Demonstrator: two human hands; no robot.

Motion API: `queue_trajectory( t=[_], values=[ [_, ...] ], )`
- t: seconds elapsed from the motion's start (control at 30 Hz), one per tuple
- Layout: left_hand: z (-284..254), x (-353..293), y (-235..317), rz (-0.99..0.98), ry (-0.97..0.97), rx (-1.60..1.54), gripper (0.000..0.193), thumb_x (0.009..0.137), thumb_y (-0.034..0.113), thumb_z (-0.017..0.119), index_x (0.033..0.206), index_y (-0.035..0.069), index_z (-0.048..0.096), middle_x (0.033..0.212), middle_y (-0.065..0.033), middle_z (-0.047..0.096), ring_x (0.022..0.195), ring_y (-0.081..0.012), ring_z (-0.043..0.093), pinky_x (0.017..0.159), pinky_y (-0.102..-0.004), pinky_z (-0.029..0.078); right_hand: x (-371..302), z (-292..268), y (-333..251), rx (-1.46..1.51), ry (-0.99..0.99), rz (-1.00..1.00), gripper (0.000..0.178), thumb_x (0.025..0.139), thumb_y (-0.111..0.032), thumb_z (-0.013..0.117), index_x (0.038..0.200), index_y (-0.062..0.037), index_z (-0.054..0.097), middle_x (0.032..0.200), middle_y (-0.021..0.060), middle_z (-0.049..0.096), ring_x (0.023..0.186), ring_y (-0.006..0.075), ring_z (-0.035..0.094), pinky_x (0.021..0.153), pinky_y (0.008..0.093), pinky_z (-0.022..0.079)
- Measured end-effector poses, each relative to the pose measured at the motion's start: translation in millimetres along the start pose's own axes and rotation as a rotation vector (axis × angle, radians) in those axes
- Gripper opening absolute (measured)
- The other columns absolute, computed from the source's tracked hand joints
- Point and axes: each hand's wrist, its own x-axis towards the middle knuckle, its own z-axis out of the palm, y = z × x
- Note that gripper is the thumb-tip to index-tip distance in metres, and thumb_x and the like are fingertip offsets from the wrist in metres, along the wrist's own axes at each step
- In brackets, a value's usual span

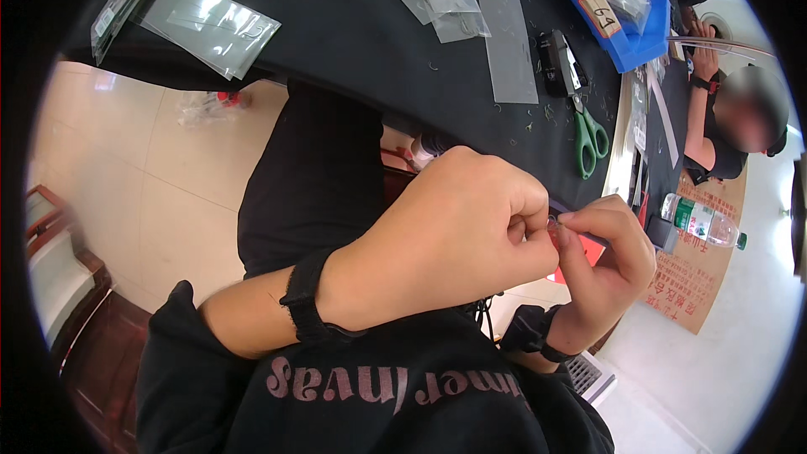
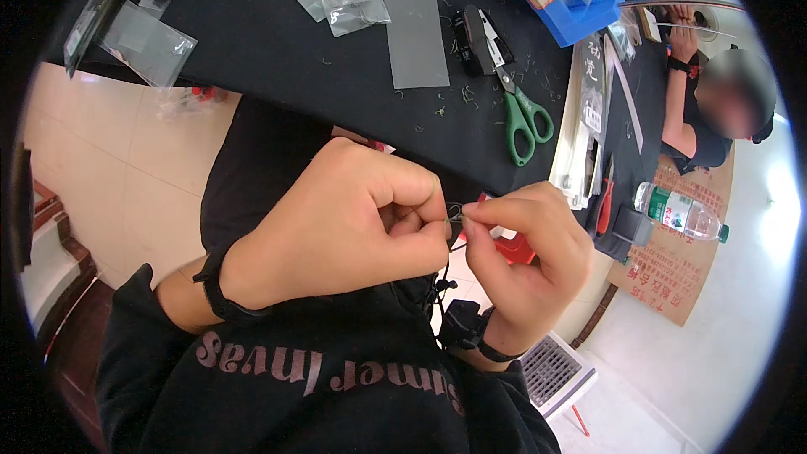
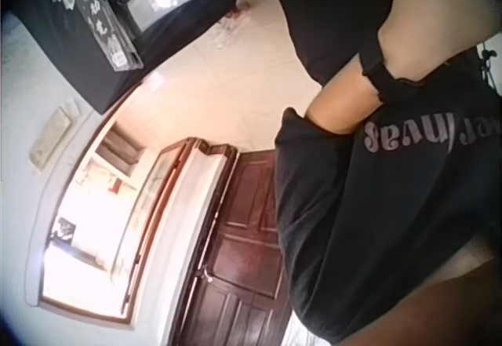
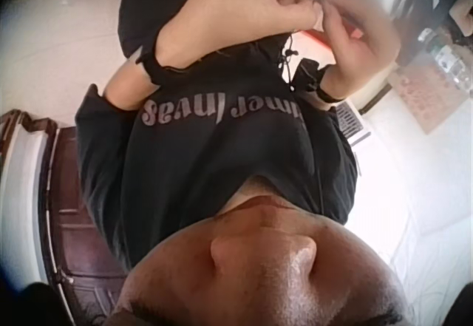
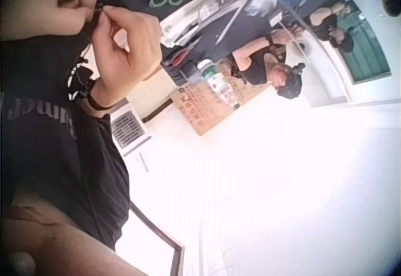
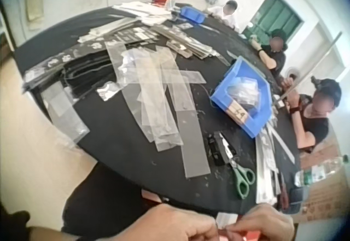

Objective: Assembling and packaging fishing tackle components including line and small accessories.

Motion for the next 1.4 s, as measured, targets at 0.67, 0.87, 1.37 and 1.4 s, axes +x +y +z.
queue_trajectory(
  t=[0.67, 0.87, 1.37, 1.4],
  values=[
    [-18.0, -0.2, 3.7, -0.392, -0.359, -0.432, 0.009, 0.081, 0.009, 0.067, 0.079, 0.000, 0.070, 0.064, 0.0058, 0.058, 0.057, 0.0014, 0.047, 0.051, -0.0175, 0.034, -3.6, 2.6, 1.6, 0.286, -0.086, 0.067, 0.012, 0.076, 0.001, 0.068, 0.087, 0.0012, 0.062, 0.092, 0.0154, 0.065, 0.084, 0.0219, 0.062, 0.071, 0.0283, 0.048],
    [-14.6, -2.6, -5.5, -0.400, -0.363, -0.561, 0.010, 0.084, 0.006, 0.063, 0.085, -0.001, 0.070, 0.076, 0.0010, 0.067, 0.063, 0.0011, 0.051, 0.055, -0.0166, 0.038, -6.7, 5.4, 4.0, 0.328, -0.076, 0.037, 0.017, 0.071, -0.005, 0.074, 0.084, 0.0018, 0.066, 0.091, 0.0149, 0.065, 0.082, 0.0231, 0.063, 0.070, 0.0291, 0.048],
    [-15.9, -0.6, -1.3, -0.403, -0.415, -0.556, 0.011, 0.087, 0.007, 0.061, 0.087, -0.001, 0.069, 0.077, 0.0023, 0.066, 0.064, 0.0023, 0.052, 0.053, -0.0156, 0.038, -9.4, 8.6, 18.4, 0.448, -0.052, -0.016, 0.016, 0.068, -0.006, 0.077, 0.078, -0.0007, 0.064, 0.078, 0.0096, 0.063, 0.080, 0.0255, 0.060, 0.073, 0.0341, 0.048],
    [-15.3, -0.6, -1.8, -0.404, -0.415, -0.555, 0.011, 0.087, 0.007, 0.061, 0.087, -0.001, 0.069, 0.077, 0.0023, 0.066, 0.064, 0.0023, 0.052, 0.053, -0.0156, 0.038, -9.5, 8.1, 19.2, 0.457, -0.054, -0.025, 0.017, 0.068, -0.005, 0.077, 0.077, -0.0007, 0.064, 0.078, 0.0092, 0.063, 0.081, 0.0254, 0.059, 0.073, 0.0336, 0.047]
  ],
)
